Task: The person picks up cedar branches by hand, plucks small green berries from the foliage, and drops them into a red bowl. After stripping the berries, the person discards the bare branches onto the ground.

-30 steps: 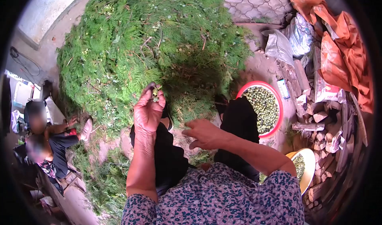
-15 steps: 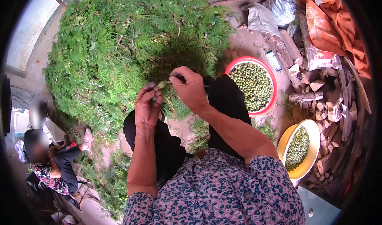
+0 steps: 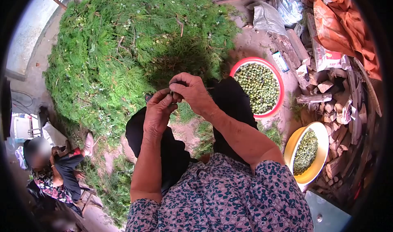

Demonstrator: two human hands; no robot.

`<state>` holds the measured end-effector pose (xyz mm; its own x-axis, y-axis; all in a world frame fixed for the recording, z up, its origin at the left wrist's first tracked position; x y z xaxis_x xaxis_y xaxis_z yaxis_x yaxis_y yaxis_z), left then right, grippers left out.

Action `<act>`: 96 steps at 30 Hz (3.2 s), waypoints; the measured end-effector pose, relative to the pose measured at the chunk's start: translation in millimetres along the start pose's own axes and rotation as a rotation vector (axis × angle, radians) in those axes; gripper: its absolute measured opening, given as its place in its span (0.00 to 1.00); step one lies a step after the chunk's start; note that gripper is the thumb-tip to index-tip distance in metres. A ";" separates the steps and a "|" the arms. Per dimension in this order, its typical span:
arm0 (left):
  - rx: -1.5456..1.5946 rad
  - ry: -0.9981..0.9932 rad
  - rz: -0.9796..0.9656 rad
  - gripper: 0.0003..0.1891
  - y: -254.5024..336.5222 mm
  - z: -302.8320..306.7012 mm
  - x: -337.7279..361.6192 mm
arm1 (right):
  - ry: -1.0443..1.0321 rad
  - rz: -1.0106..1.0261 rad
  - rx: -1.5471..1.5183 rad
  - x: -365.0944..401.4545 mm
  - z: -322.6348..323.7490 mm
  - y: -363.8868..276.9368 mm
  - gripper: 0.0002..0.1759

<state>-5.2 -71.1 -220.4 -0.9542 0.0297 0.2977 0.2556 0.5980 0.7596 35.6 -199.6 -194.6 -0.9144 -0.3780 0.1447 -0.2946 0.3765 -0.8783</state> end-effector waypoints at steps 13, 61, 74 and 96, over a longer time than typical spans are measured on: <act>0.291 -0.173 -0.280 0.30 11.8 1.2 -6.7 | 0.037 -0.324 0.098 14.1 7.3 23.8 0.16; 0.563 0.215 -0.660 0.14 139.6 115.0 80.9 | 0.373 0.333 0.446 21.6 80.4 -43.5 0.08; 0.609 0.327 -0.507 0.11 122.7 101.2 -17.5 | 0.165 0.331 0.885 14.4 26.7 -43.5 0.08; 0.621 0.515 -0.357 0.14 116.5 105.1 -65.1 | 0.174 0.247 0.673 -310.1 -120.6 -45.3 0.09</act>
<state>70.4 80.8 -211.9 -0.7339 -0.5174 0.4400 -0.3181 0.8342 0.4504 299.1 2.6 -144.7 -0.9793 -0.1891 -0.0722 0.1084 -0.1886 -0.9761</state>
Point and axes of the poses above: each hand's wrist, its own x-axis away from the middle knuckle, its own z-axis out of the back of the hand, y = z × x, the point moved 3 cm from there along -x, towards the middle knuckle, and after that the axes turned 3 degrees about -z, right-handed, at the moved point
